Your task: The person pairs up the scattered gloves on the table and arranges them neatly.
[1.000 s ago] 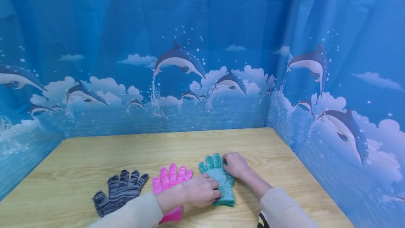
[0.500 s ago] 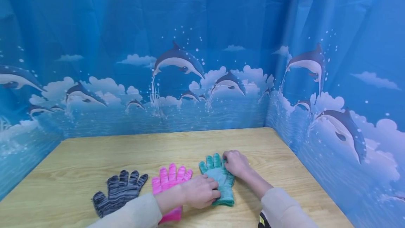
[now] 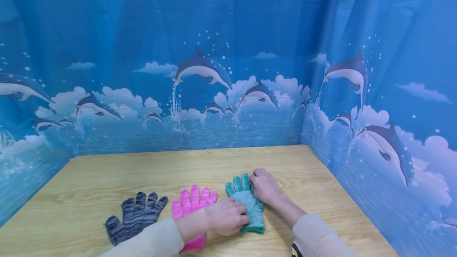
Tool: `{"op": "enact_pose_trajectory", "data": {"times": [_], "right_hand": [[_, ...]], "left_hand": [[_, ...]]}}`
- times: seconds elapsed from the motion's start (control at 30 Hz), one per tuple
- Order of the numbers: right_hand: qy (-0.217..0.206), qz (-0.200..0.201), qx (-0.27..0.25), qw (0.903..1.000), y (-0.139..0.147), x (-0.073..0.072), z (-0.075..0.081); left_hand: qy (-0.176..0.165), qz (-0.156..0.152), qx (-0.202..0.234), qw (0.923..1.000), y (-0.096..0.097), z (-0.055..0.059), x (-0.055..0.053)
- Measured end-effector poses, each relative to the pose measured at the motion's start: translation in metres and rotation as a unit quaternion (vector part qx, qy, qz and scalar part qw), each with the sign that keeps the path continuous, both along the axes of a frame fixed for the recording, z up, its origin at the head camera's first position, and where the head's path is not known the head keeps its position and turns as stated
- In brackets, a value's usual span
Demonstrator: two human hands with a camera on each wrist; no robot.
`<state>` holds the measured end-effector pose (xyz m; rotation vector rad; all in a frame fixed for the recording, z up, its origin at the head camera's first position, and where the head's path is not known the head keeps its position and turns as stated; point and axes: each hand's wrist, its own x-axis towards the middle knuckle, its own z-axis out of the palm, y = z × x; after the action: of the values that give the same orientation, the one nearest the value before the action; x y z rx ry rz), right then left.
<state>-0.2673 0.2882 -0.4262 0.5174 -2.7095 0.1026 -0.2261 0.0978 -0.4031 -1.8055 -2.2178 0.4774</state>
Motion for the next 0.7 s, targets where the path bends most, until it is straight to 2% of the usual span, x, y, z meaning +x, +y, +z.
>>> {"op": "enact_pose_trajectory", "data": {"times": [0.1,0.27,0.4,0.53,0.63,0.7], "right_hand": [[0.018,0.024,0.018,0.9994,0.001,-0.001,-0.002],[0.001,0.035,-0.003,0.9994,0.004,0.001,-0.001],[-0.009,0.026,-0.015,0.9995,0.006,0.001,0.003],[-0.015,-0.001,-0.035,0.9993,0.006,0.000,0.010],[-0.029,-0.021,-0.049,0.9982,0.005,-0.002,0.018],[-0.043,-0.020,-0.053,0.9974,0.004,-0.003,0.021]], "left_hand": [[-0.003,-0.001,-0.002,1.0000,0.000,0.000,0.000],[-0.001,0.001,-0.002,1.0000,0.000,0.000,0.001],[0.003,0.002,-0.003,1.0000,0.000,-0.001,0.001],[0.003,0.003,-0.005,1.0000,0.000,-0.001,0.001],[0.000,0.005,-0.006,1.0000,0.000,-0.001,-0.001],[0.000,0.006,-0.007,1.0000,0.001,-0.001,-0.001]]}}
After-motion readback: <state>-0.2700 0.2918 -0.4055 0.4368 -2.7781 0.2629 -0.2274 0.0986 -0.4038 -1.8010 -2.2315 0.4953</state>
